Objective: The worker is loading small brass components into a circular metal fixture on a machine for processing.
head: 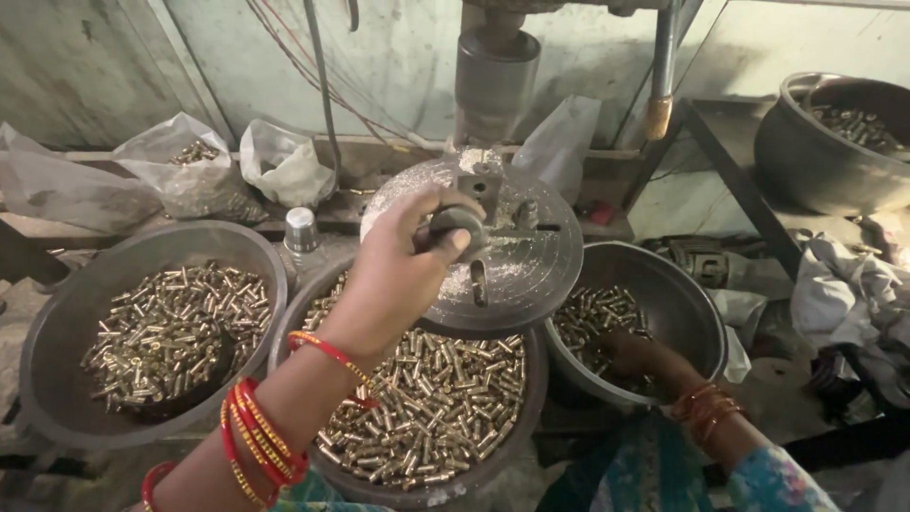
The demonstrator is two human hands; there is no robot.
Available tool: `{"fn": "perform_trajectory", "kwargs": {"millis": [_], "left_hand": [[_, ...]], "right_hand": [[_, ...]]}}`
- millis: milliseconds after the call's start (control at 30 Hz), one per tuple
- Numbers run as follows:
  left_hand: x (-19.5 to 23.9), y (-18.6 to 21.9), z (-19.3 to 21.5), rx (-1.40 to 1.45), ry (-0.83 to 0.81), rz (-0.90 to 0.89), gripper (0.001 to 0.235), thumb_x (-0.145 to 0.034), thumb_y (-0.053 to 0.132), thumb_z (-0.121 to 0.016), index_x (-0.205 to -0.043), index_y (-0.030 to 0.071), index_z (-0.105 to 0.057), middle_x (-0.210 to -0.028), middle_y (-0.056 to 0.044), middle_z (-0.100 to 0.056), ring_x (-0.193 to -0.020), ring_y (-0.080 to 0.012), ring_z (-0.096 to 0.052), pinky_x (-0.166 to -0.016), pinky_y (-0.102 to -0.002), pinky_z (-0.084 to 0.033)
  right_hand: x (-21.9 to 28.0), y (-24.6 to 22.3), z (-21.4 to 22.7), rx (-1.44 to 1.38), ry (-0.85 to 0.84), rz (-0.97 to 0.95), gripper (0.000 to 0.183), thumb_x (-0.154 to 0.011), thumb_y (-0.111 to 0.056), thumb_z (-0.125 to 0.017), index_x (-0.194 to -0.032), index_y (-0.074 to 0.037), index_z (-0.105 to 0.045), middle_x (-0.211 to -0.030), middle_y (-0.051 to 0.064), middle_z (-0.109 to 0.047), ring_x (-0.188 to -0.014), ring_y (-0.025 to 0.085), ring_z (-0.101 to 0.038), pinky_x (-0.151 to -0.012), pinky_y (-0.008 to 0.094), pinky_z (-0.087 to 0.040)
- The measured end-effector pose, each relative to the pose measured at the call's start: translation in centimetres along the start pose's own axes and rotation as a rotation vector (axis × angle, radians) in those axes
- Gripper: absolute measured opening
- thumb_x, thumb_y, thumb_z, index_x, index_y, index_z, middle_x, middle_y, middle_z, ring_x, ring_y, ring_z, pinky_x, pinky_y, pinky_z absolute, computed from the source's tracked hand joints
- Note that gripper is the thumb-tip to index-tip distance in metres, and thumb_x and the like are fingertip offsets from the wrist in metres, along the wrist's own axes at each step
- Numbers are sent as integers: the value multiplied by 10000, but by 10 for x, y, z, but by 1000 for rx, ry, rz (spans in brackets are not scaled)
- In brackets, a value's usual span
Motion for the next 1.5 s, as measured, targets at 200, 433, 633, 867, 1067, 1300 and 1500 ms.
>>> {"fn": "perform_trajectory", "kwargs": {"millis": [200,433,633,867,1067,1300,1500], "left_hand": [[2,8,7,-177,25,-65,185,-900,-4,-685,-1071,52,-726,-981,-41,-718,-897,-119,-713,-825,-268,-586],[3,4,12,-209,31,-11,202,-891,0,-696,-1081,59,-735,-963,-37,-731,-892,-112,-699,-814,-278,-573],[2,11,7,-299,5,-112,269,-831,19,-759,-1096,65,-736,-957,-12,-772,-890,-93,-716,-825,-265,-575],[8,18,5,-269,-50,-145,283,-832,47,-781,-1108,64,-727,-953,-36,-779,-887,-98,-708,-820,-278,-575],[11,23,6,-307,-59,-193,282,-834,67,-780,-1112,71,-733,-972,-29,-783,-902,-103,-719,-832,-288,-584],[11,16,-6,-239,-195,24,308,-819,98,-771,-1124,109,-741,-951,-18,-808,-852,-89,-756,-792,-269,-612],[15,6,-32,-35,-376,7,272,-837,85,-770,-1106,58,-740,-972,-29,-786,-865,-106,-725,-851,-272,-615]], "right_hand": [[100,-77,45,-636,161,-87,332,-917,-122,-685,-1244,-101,-735,-1103,128,-726,-892,201,-633,-768,347,-540],[116,-53,65,-1033,406,-148,297,-979,-101,-602,-1267,-74,-665,-1127,112,-702,-964,238,-640,-819,369,-546],[124,-76,72,-1445,502,-79,334,-995,-62,-480,-1323,-92,-537,-1241,119,-636,-1089,282,-650,-974,482,-557],[125,-86,81,-1542,613,-6,394,-1002,-20,-456,-1373,-115,-546,-1214,94,-618,-1070,248,-630,-977,458,-570],[144,-107,114,-1101,808,32,289,-973,-74,-627,-1254,-8,-648,-1049,95,-697,-918,194,-664,-805,353,-554],[214,-185,153,-1149,1018,143,185,-936,-4,-689,-1118,-27,-711,-1025,95,-709,-877,166,-659,-772,319,-542],[250,-275,168,-1427,875,674,173,-902,104,-656,-1040,7,-694,-1052,107,-716,-974,194,-707,-925,364,-622]]}}
Point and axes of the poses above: each hand's wrist, its own x-axis away from the middle knuckle, its own z-axis out of the back of the hand, y = z × x, the point moved 10 cm from there along -x, towards the middle knuckle
